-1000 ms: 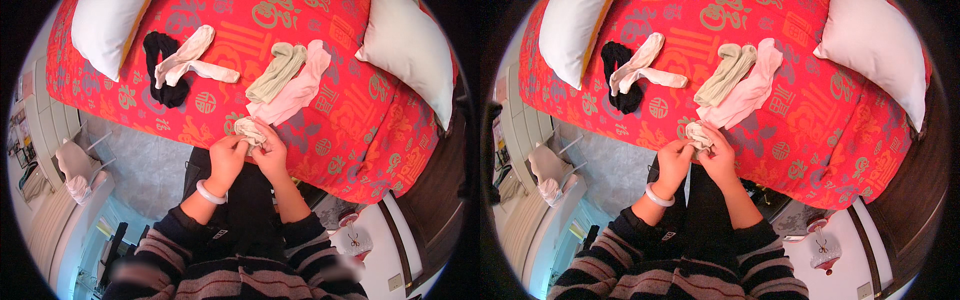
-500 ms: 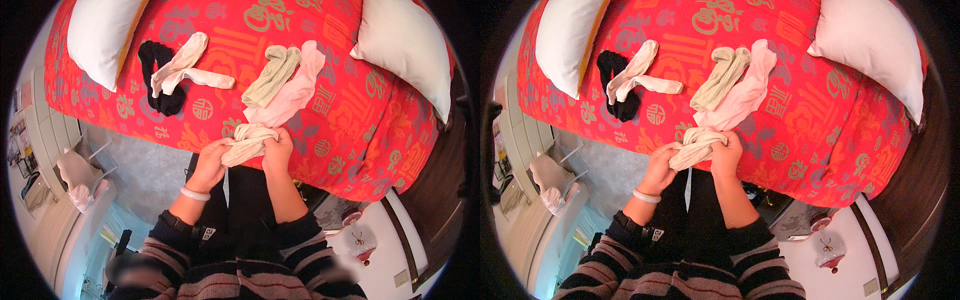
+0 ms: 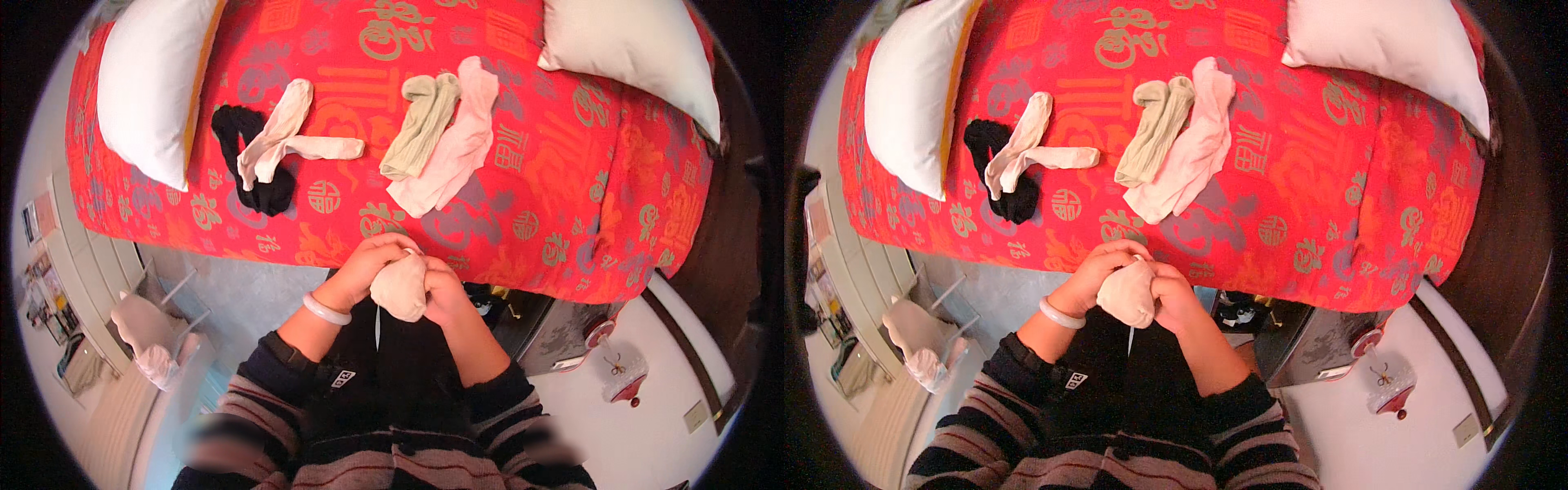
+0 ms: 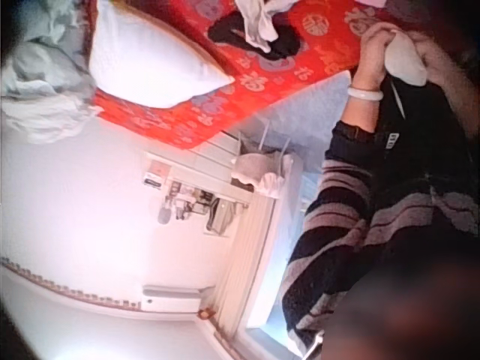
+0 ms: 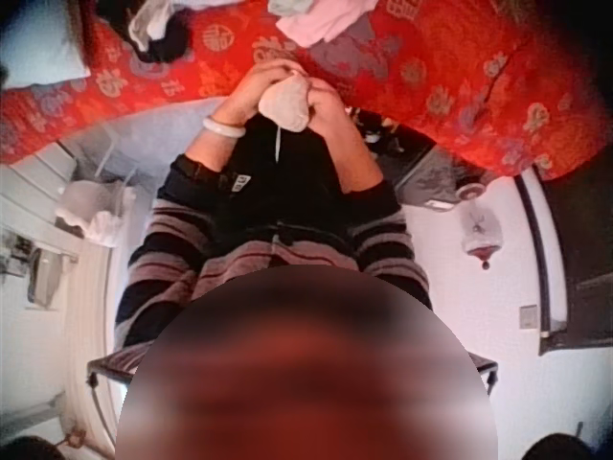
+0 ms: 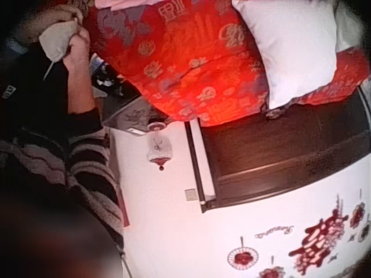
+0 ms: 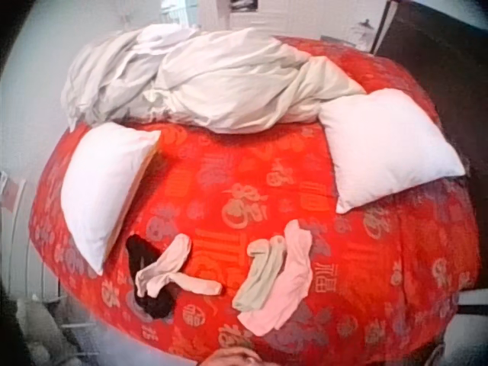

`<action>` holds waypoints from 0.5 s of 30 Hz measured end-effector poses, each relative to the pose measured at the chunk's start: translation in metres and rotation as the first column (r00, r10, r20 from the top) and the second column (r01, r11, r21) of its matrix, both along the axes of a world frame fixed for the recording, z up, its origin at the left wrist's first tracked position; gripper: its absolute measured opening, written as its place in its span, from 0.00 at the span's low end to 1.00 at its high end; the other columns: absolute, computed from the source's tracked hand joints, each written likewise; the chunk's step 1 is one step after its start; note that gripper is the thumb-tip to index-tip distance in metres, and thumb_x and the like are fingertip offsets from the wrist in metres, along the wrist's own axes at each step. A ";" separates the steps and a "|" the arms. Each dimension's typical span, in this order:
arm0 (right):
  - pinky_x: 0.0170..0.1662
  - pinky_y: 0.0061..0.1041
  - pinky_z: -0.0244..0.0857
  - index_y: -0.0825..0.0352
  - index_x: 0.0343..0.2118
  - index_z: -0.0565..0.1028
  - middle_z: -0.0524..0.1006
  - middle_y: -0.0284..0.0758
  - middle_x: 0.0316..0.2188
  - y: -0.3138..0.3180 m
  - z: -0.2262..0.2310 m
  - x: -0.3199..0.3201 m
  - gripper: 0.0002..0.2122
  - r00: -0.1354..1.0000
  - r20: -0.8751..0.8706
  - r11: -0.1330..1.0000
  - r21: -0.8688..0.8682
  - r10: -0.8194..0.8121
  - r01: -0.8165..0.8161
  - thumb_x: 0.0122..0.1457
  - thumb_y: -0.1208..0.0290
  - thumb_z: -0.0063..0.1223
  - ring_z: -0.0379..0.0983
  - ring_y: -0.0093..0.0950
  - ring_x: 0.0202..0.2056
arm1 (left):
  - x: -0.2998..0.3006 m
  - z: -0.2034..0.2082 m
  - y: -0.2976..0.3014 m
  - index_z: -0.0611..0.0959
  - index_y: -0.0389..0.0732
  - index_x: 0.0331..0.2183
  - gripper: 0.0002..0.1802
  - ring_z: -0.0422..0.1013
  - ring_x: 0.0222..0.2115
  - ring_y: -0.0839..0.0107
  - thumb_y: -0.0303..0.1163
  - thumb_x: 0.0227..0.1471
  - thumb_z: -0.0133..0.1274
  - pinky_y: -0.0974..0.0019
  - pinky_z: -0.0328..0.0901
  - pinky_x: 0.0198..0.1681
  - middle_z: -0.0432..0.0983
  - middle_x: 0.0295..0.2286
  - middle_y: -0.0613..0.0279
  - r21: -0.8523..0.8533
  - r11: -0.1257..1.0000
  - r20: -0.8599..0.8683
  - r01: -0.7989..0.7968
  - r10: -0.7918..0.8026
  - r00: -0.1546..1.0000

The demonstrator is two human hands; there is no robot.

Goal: The person folds several pairs of socks on a bed, places them into a drawer, then folds a white shirt and hangs it on a hanger on a balcony drying rack.

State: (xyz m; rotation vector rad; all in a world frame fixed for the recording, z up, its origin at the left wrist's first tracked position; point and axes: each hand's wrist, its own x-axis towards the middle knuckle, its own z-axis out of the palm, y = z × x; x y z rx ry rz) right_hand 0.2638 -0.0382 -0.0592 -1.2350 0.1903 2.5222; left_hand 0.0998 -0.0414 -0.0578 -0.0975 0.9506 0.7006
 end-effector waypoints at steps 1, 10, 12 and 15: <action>0.37 0.26 0.69 0.72 0.37 0.71 0.74 0.36 0.31 -0.006 0.000 0.005 0.20 0.993 0.030 0.991 0.073 -0.114 0.111 0.34 0.84 0.40 0.73 0.29 0.34 | 0.000 -0.001 0.005 0.77 0.36 0.35 0.11 0.70 0.31 0.73 0.21 0.45 0.48 0.71 0.65 0.35 0.73 0.29 0.63 0.155 0.986 -0.186 0.066 -0.037 0.982; 0.44 0.31 0.66 0.73 0.36 0.70 0.75 0.41 0.38 -0.125 -0.021 0.124 0.17 0.676 0.402 0.786 0.289 -0.617 0.546 0.39 0.82 0.40 0.72 0.34 0.40 | -0.004 -0.044 0.077 0.70 0.36 0.49 0.33 0.64 0.43 0.49 0.29 0.37 0.59 0.55 0.61 0.47 0.66 0.40 0.45 0.135 0.506 -0.934 0.852 0.353 -0.062; 0.46 0.30 0.65 0.73 0.37 0.70 0.74 0.40 0.39 -0.167 -0.032 0.158 0.16 0.537 0.479 0.706 0.311 -0.695 0.637 0.40 0.81 0.40 0.71 0.33 0.42 | -0.004 -0.052 0.083 0.72 0.37 0.47 0.29 0.67 0.41 0.53 0.26 0.39 0.57 0.59 0.62 0.45 0.70 0.39 0.47 0.142 0.527 -0.960 0.838 0.281 -0.014; 0.47 0.29 0.64 0.72 0.37 0.71 0.73 0.38 0.39 -0.222 -0.065 0.214 0.14 0.306 0.630 0.609 0.341 -0.713 0.716 0.43 0.80 0.42 0.70 0.31 0.43 | -0.006 -0.056 0.085 0.75 0.36 0.45 0.23 0.72 0.36 0.58 0.24 0.42 0.55 0.62 0.65 0.42 0.75 0.34 0.48 0.210 0.563 -0.946 0.799 0.324 0.020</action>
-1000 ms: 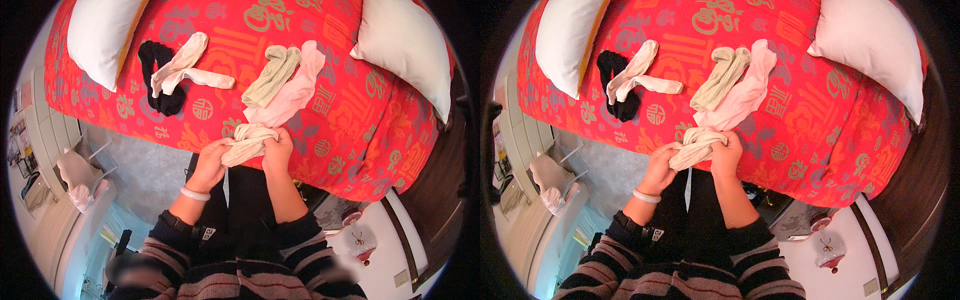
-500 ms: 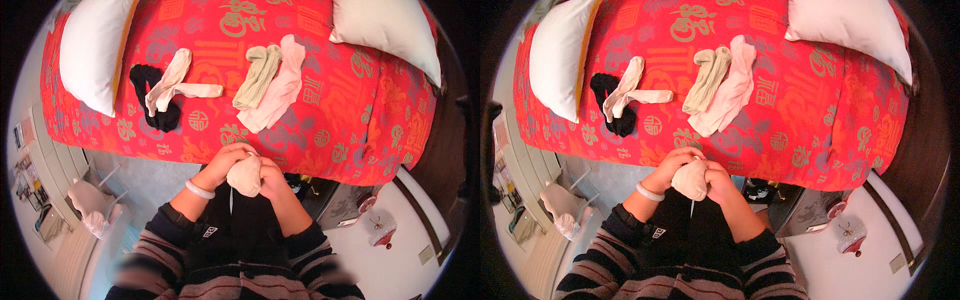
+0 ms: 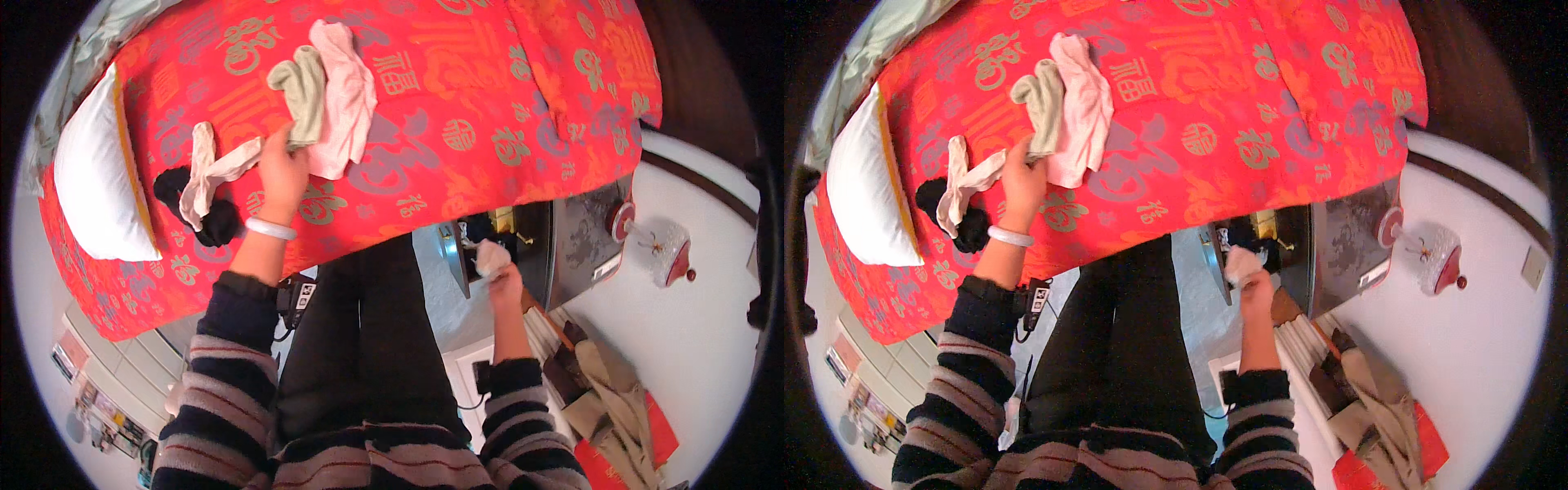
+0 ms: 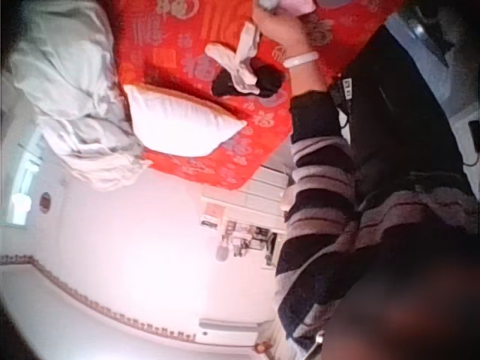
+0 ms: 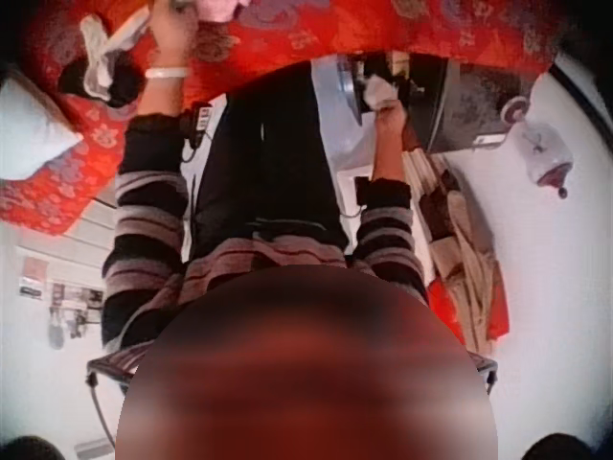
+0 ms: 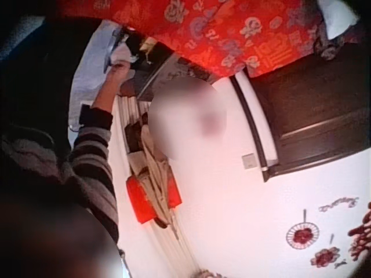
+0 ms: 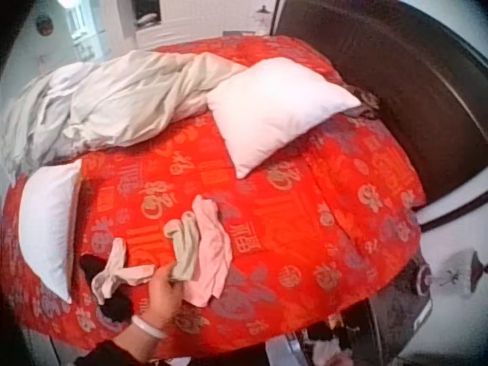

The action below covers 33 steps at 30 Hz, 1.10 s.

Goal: The person folds several pairs of socks on a bed, places them into a drawer, then folds a white shirt and hangs it on a hanger on a balcony drying rack.

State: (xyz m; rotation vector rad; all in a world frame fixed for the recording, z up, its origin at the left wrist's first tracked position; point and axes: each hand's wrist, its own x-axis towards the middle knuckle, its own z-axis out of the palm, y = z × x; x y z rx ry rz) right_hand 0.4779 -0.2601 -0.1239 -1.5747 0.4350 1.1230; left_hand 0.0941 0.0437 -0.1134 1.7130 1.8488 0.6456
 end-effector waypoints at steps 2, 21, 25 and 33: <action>0.44 0.29 0.64 0.69 0.38 0.70 0.73 0.36 0.37 -0.027 -0.029 0.036 0.13 0.979 0.176 0.983 -0.133 -0.106 0.130 0.47 0.77 0.46 0.69 0.30 0.41 | -0.003 0.004 -0.003 0.75 0.34 0.43 0.18 0.74 0.29 0.64 0.24 0.47 0.53 0.66 0.67 0.36 0.77 0.28 0.53 0.024 0.998 0.103 -0.060 0.057 0.993; 0.31 0.20 0.68 0.69 0.37 0.70 0.75 0.37 0.32 0.157 0.017 -0.216 0.07 0.733 0.276 0.719 0.171 0.622 -0.674 0.55 0.79 0.48 0.73 0.25 0.28 | -0.064 0.063 -0.037 0.73 0.34 0.44 0.16 0.69 0.32 0.73 0.35 0.58 0.45 0.66 0.66 0.40 0.73 0.35 0.60 -0.511 0.824 0.845 0.247 0.427 0.322; 0.28 0.18 0.64 0.70 0.42 0.66 0.73 0.35 0.33 0.202 0.015 -0.272 0.14 0.479 0.572 0.636 -0.098 0.666 -0.766 0.53 0.78 0.54 0.72 0.22 0.28 | -0.069 0.054 -0.043 0.71 0.36 0.46 0.18 0.69 0.36 0.75 0.35 0.57 0.47 0.67 0.66 0.40 0.72 0.38 0.61 -0.529 0.837 0.725 0.141 0.359 0.588; 0.28 0.16 0.63 0.71 0.37 0.70 0.73 0.30 0.27 0.236 0.004 -0.292 0.08 0.615 0.524 0.731 -0.023 0.590 -0.682 0.54 0.78 0.53 0.68 0.17 0.26 | -0.071 0.030 -0.046 0.76 0.33 0.40 0.13 0.69 0.31 0.79 0.31 0.55 0.49 0.75 0.64 0.34 0.74 0.31 0.64 -0.611 0.790 0.686 -0.056 0.563 0.461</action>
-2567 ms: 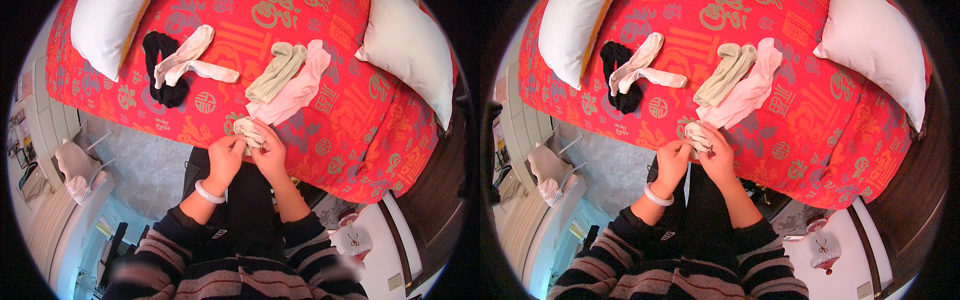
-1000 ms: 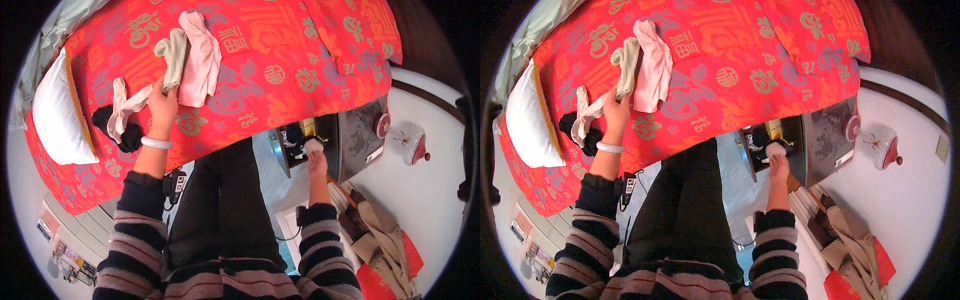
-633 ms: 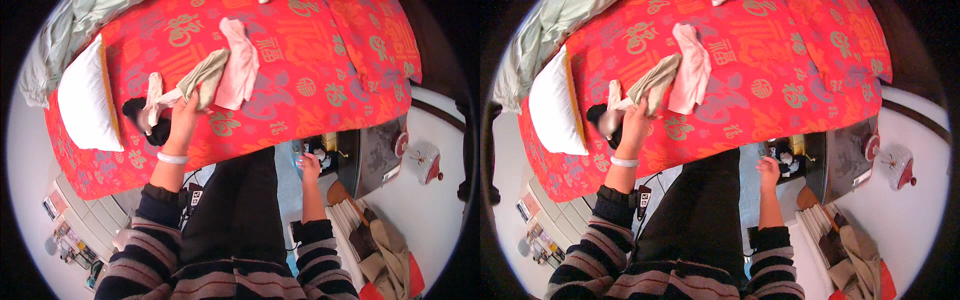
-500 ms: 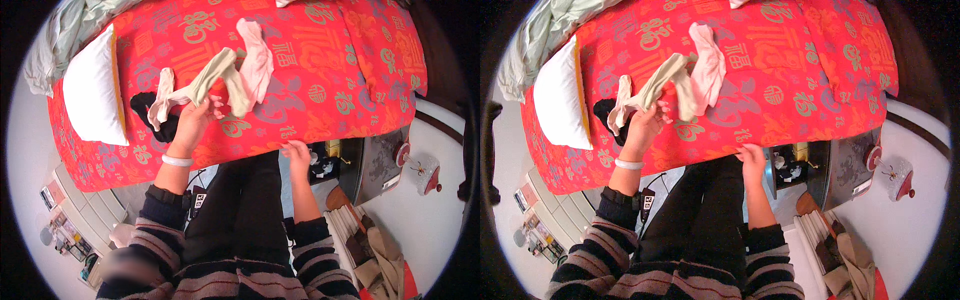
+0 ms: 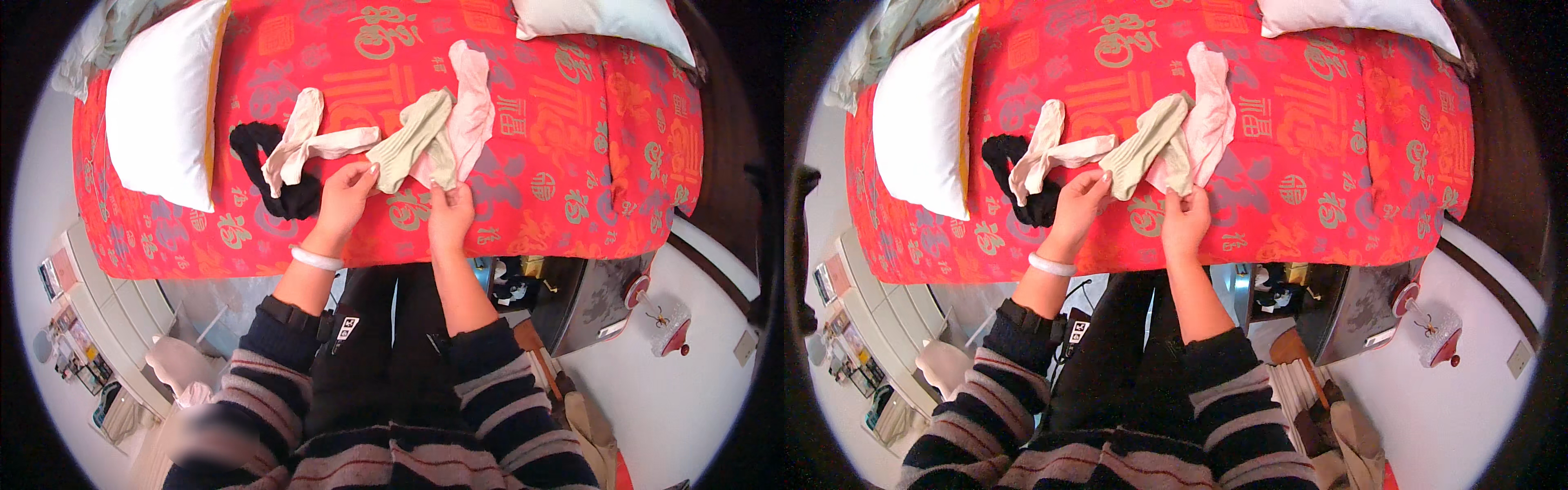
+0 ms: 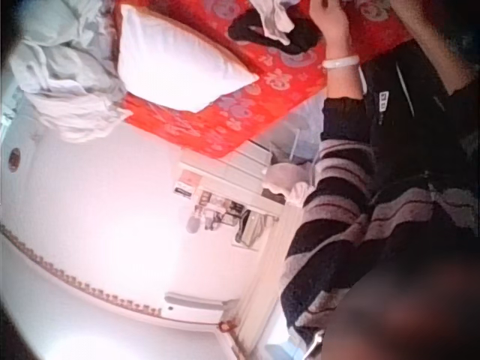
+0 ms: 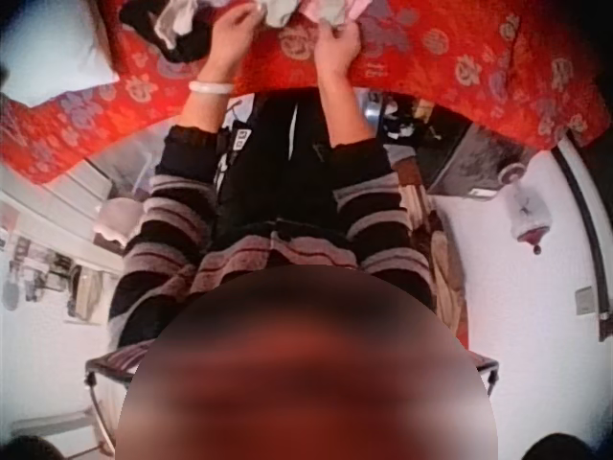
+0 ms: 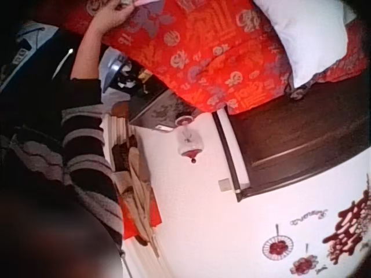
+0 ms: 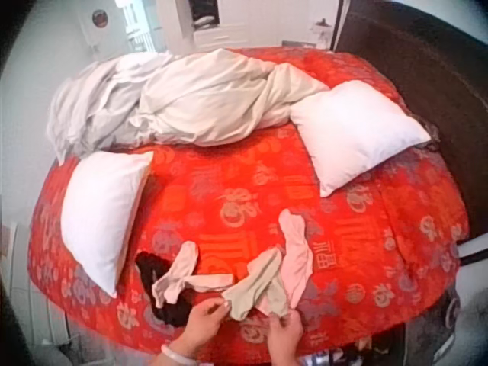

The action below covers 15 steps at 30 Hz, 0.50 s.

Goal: The person folds several pairs of socks on a bed, places them into a drawer, then folds a white shirt and hangs it on a hanger on a balcony drying rack.

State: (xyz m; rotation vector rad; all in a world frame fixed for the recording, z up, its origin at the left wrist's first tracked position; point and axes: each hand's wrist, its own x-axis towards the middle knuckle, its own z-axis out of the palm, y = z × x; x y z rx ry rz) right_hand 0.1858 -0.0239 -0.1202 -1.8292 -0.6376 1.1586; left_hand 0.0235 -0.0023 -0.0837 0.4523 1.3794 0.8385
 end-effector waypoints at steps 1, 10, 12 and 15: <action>0.28 0.16 0.64 0.71 0.36 0.70 0.74 0.30 0.27 0.001 0.005 0.004 0.07 0.998 -0.064 1.000 0.022 -0.001 0.002 0.55 0.77 0.52 0.68 0.17 0.26 | 0.000 -0.001 0.000 0.76 0.33 0.38 0.12 0.69 0.29 0.80 0.31 0.55 0.49 0.75 0.64 0.32 0.74 0.29 0.65 0.017 1.000 0.019 -0.017 0.017 1.000; 0.35 0.22 0.67 0.70 0.38 0.72 0.75 0.33 0.34 0.004 0.054 0.061 0.10 0.938 -0.341 0.993 0.075 -0.057 0.088 0.61 0.68 0.45 0.71 0.20 0.32 | -0.023 0.031 -0.018 0.76 0.36 0.29 0.05 0.68 0.23 0.74 0.28 0.51 0.52 0.72 0.63 0.26 0.71 0.22 0.63 0.300 0.954 -0.370 -0.025 0.141 0.918; 0.35 0.21 0.66 0.71 0.37 0.72 0.75 0.33 0.34 0.002 0.053 0.069 0.11 0.976 -0.197 0.995 -0.034 -0.098 0.093 0.61 0.66 0.46 0.71 0.20 0.32 | -0.027 0.039 -0.031 0.76 0.35 0.28 0.04 0.71 0.25 0.68 0.26 0.48 0.53 0.68 0.65 0.29 0.73 0.24 0.58 0.345 0.909 -0.654 0.236 0.052 0.754; 0.37 0.20 0.65 0.72 0.35 0.73 0.75 0.33 0.32 -0.003 0.046 0.075 0.11 0.955 -0.240 0.984 -0.092 -0.172 0.154 0.60 0.67 0.48 0.70 0.20 0.32 | -0.025 0.040 -0.050 0.77 0.36 0.26 0.06 0.71 0.29 0.53 0.24 0.41 0.56 0.61 0.67 0.32 0.73 0.30 0.52 0.387 0.681 -0.858 0.622 0.020 0.513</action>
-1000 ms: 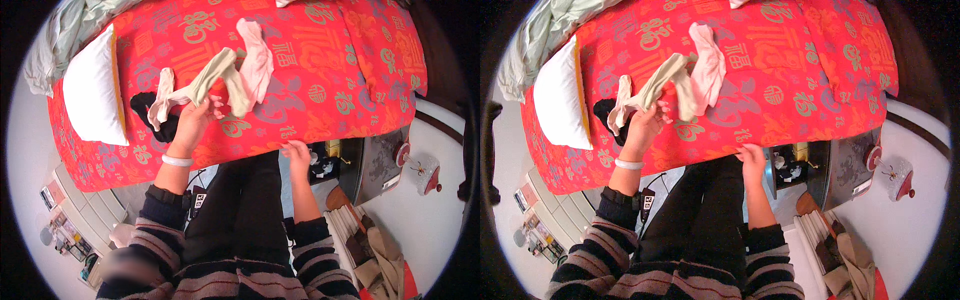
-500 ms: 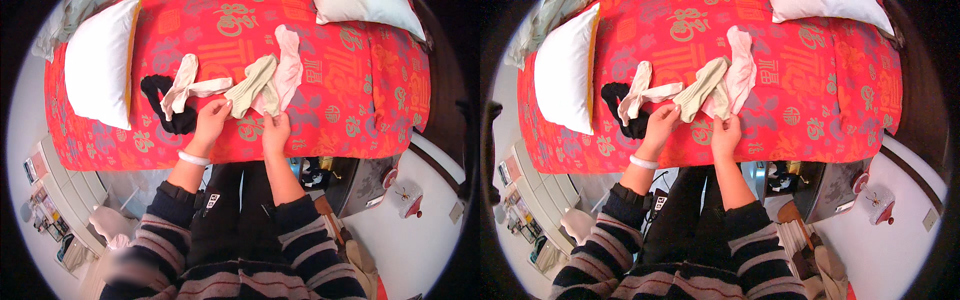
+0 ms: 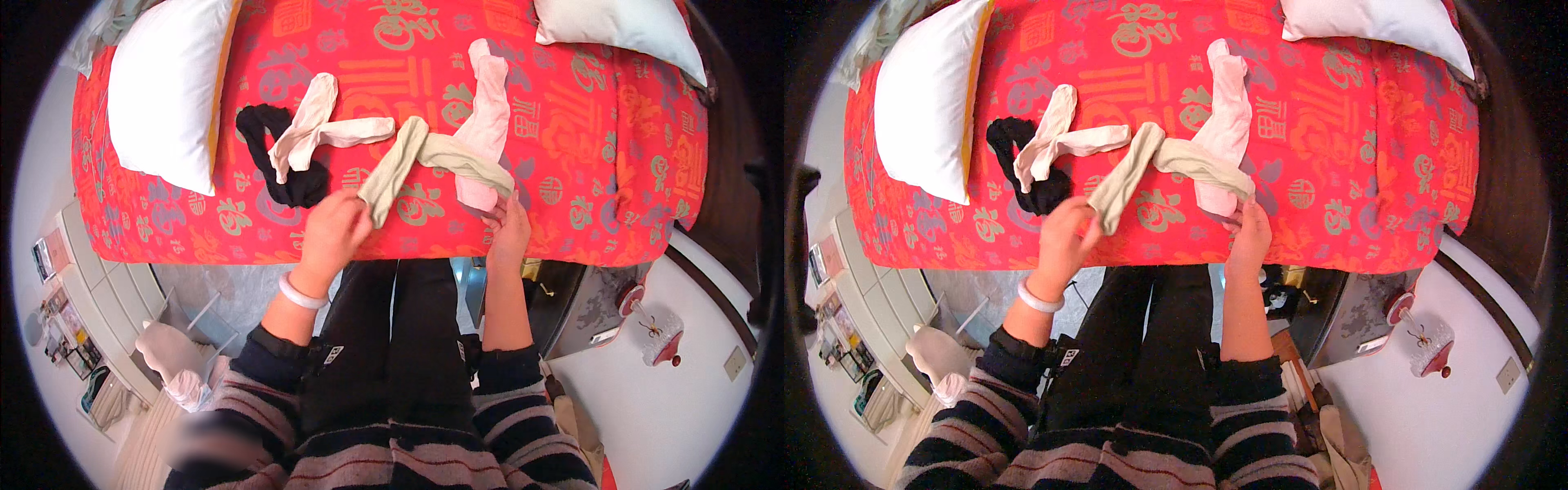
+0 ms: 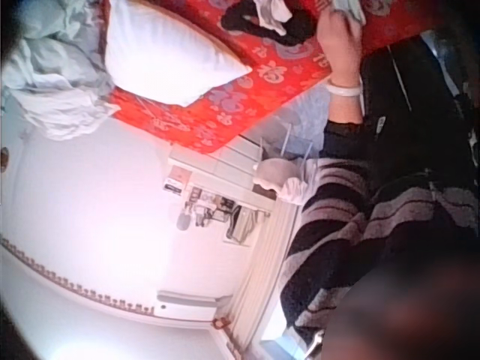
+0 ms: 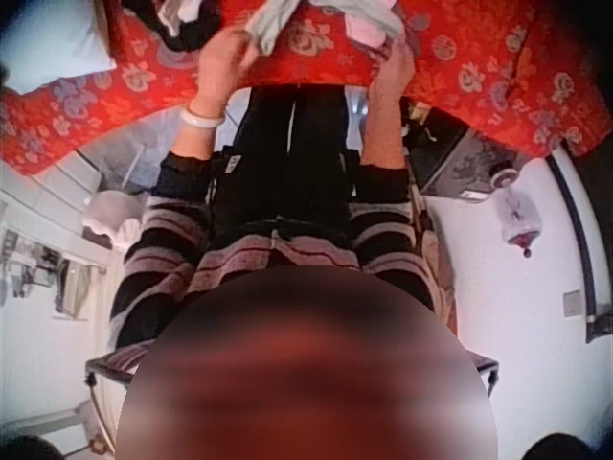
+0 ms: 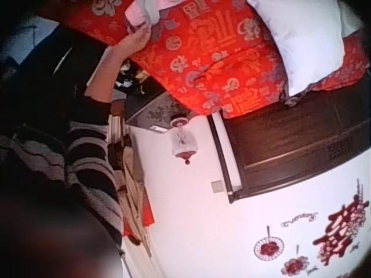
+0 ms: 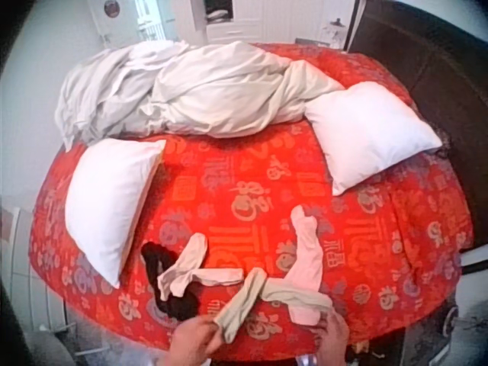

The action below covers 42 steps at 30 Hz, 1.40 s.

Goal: The person folds several pairs of socks on a bed, places them into a drawer, then folds a white shirt and hangs it on a hanger on a balcony drying rack.

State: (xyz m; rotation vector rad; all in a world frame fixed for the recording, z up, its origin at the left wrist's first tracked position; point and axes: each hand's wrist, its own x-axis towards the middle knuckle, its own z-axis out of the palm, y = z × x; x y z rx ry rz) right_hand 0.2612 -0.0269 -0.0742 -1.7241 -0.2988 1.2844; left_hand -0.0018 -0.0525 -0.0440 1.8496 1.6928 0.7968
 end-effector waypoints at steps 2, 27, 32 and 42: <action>0.38 0.19 0.64 0.73 0.35 0.73 0.75 0.33 0.32 -0.005 -0.007 -0.003 0.11 0.989 0.138 0.998 -0.045 0.053 -0.047 0.59 0.68 0.49 0.70 0.19 0.33 | 0.008 -0.006 -0.012 0.76 0.36 0.27 0.08 0.72 0.30 0.55 0.25 0.41 0.57 0.61 0.67 0.33 0.74 0.31 0.52 -0.089 0.996 0.049 0.020 -0.016 0.999; 0.28 0.31 0.64 0.65 0.27 0.68 0.73 0.38 0.22 -0.109 0.062 -0.095 0.07 0.383 0.101 0.362 0.177 0.918 -0.915 0.47 0.74 0.54 0.72 0.36 0.25 | -0.021 0.043 -0.110 0.71 0.38 0.31 0.07 0.68 0.22 0.64 0.26 0.48 0.52 0.66 0.64 0.28 0.70 0.20 0.55 -0.694 0.713 0.112 -0.101 0.245 0.963; 0.26 0.24 0.64 0.65 0.34 0.71 0.74 0.38 0.20 -0.089 0.080 -0.090 0.05 0.585 0.144 0.592 -0.008 0.798 -0.806 0.54 0.74 0.50 0.73 0.26 0.22 | -0.031 0.085 -0.121 0.73 0.39 0.35 0.08 0.67 0.23 0.72 0.24 0.50 0.51 0.69 0.63 0.27 0.71 0.22 0.61 -0.831 0.536 0.004 -0.151 0.276 0.961; 0.49 0.33 0.64 0.69 0.36 0.76 0.76 0.40 0.40 -0.012 0.091 -0.085 0.15 0.588 0.677 0.380 0.453 0.442 -0.807 0.43 0.86 0.49 0.70 0.39 0.46 | 0.026 0.061 -0.039 0.72 0.34 0.47 0.17 0.69 0.41 0.72 0.27 0.54 0.48 0.71 0.62 0.44 0.73 0.40 0.62 -0.575 0.813 0.660 -0.092 0.528 0.535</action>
